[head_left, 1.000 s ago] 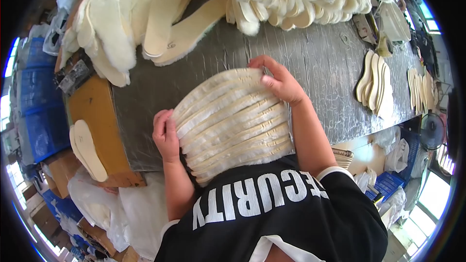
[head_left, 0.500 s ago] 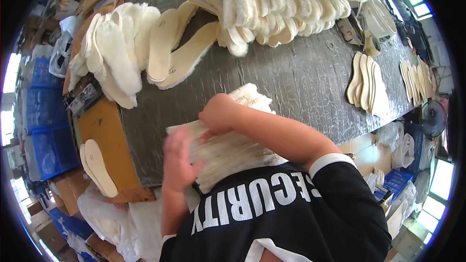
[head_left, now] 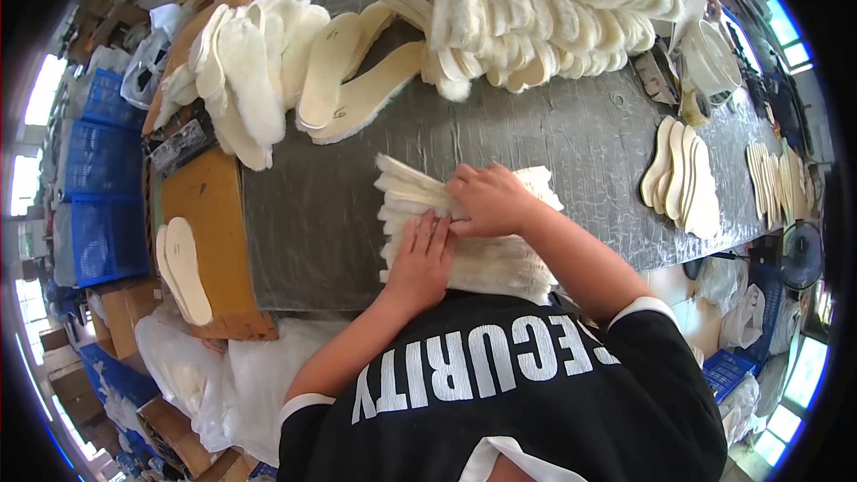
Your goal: Sorting and stacking white fuzzy shoe insoles on a work table.
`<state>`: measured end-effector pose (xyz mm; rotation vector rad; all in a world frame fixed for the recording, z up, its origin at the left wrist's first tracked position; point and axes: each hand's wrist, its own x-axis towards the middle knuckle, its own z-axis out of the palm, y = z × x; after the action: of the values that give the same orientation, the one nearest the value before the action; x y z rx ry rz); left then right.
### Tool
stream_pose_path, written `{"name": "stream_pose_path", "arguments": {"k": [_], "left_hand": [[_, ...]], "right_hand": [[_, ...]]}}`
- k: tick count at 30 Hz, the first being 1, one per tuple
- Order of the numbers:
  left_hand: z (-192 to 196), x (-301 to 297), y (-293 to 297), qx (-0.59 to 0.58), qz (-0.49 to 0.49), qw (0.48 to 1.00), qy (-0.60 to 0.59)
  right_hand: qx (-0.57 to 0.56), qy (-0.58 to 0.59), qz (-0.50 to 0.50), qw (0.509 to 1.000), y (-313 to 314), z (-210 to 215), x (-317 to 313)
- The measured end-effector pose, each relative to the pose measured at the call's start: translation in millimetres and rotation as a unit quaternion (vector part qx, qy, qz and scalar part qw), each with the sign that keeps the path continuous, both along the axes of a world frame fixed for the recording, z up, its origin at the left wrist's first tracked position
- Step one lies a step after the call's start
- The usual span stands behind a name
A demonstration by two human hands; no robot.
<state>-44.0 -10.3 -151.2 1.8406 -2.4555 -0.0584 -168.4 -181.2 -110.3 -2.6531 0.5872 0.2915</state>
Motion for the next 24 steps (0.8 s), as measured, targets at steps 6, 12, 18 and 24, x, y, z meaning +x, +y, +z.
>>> {"name": "stream_pose_path", "arguments": {"k": [6,12,18,24], "left_hand": [[-11.7,-32.6,-60.9,-0.081,0.027,0.993,0.077],[5.3,-68.6,-88.8,-0.027,0.081,0.989,0.119],[-1.5,-91.5,-72.0,-0.066,0.155,0.977,0.129],[38.6,-31.7,-121.7,-0.005,0.064,0.949,0.308]], "right_hand": [[-0.044,0.063,0.005,0.997,-46.0,14.4,-27.2],[-0.104,0.167,0.036,0.98,-47.5,16.5,-44.3],[-0.242,0.134,0.053,0.959,-8.2,4.7,-62.0],[-0.214,0.079,0.1,0.968,-20.0,-6.1,-93.0]]}}
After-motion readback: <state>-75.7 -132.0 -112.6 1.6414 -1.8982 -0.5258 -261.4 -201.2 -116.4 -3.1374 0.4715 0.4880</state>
